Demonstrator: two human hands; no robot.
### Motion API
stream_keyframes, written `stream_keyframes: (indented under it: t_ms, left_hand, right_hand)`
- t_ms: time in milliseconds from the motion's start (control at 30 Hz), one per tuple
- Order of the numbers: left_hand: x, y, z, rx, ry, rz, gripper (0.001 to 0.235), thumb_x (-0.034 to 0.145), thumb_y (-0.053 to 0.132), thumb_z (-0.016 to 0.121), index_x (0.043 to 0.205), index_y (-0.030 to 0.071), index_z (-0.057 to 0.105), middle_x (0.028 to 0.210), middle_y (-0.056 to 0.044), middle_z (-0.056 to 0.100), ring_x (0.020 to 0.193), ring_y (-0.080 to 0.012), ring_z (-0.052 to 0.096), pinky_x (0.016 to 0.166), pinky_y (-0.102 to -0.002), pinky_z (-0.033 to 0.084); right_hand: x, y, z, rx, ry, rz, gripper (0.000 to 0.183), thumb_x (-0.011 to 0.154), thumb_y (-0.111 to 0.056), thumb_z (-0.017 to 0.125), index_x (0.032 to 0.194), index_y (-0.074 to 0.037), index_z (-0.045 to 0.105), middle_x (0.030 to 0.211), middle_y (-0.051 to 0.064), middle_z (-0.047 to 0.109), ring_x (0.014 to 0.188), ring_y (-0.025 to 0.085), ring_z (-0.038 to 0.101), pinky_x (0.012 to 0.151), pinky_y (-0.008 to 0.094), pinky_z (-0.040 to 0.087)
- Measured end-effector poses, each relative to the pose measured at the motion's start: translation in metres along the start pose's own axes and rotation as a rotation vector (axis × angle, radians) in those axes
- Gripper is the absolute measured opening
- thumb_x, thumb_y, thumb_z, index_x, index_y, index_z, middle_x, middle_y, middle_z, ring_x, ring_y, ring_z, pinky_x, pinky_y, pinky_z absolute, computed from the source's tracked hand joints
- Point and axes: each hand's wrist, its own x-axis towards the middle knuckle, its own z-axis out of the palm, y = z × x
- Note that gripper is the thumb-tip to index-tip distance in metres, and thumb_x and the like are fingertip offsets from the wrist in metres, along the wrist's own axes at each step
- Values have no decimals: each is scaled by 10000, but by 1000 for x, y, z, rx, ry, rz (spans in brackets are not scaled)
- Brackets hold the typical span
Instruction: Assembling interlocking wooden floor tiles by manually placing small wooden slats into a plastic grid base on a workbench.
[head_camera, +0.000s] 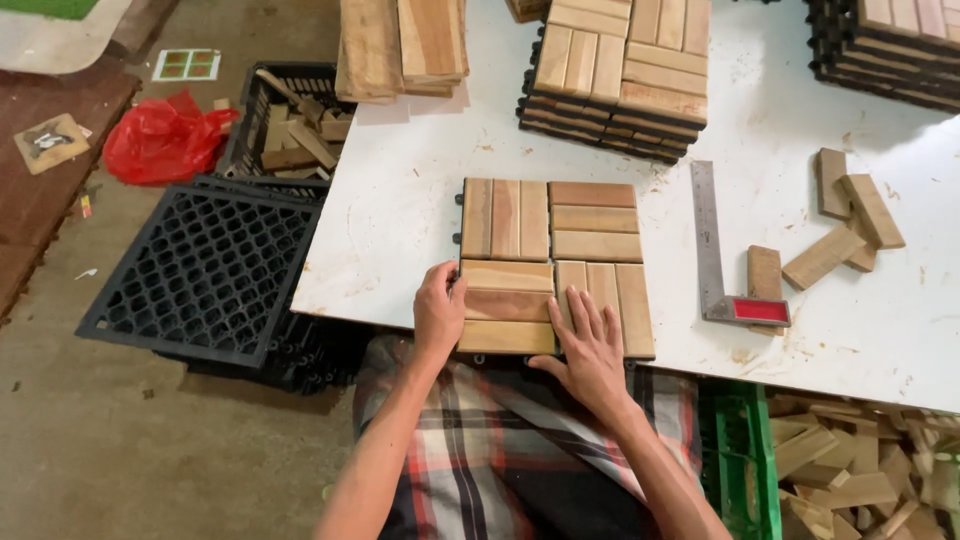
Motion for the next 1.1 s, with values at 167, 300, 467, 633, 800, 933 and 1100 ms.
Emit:
stream_keyframes:
  t_ms: [167,300,467,633,800,933,1100]
  left_hand:
    - [-25,45,-18,103,-144,46,576,1048,403,505,1431,-26,494,1417,-268,508,1309,-433,539,1048,-520,509]
    - [-29,34,-9,174,-159,86,564,1062,346,512,1477,-33,457,1472,-269,459,1398,-420,448,1123,-501,445]
    - [-25,28,-5,150,-148,105,566,1071,339,506,1490,-35,440,1480,-271,448,1409,-415,429,1137,-509,422]
    - [-28,19,1,169,-133,117,567,1070,349,509,1488,-29,443,1485,-259,449,1415,-401,426,1145,-508,410]
    - [-27,13,3,257,-134,140,582,1070,386,501,1494,-11,454,1479,-238,471,1387,-384,469,1133,-496,412]
    - [-27,13,0,284,-141,148,584,1070,396,507,1493,-3,464,1474,-228,486,1377,-376,485,1129,-497,410]
    - [-28,11,-5,236,-126,166,557,1081,388,490,1466,-14,505,1452,-227,519,1343,-366,524,1109,-473,424]
  right_hand:
    - [-3,0,-7,-5,14,30,1048,743,-792,639,1591,-239,366,1644,122,305,1531,321,249,1227,585,142]
    - [-4,-6,-11,-20,-30,77,1052,758,-817,616,1604,-256,336,1645,172,269,1538,371,208,1203,652,120]
    - [15,24,5,-19,-48,102,858,849,-776,516,1556,-303,406,1581,96,346,1488,302,298,1205,587,186]
    - [42,48,15,4,14,121,746,963,-743,390,1541,-275,446,1602,90,338,1501,295,294,1204,550,207]
    - [53,50,12,-47,204,163,658,965,-651,509,1462,-222,558,1413,3,505,1400,215,430,1165,509,273]
    - [60,50,19,-59,251,204,609,951,-648,525,1402,-245,589,1338,-22,550,1360,185,472,1133,494,301]
    - [50,62,10,37,153,144,563,1005,-583,517,1462,-254,541,1450,-25,512,1430,173,408,1168,472,247]
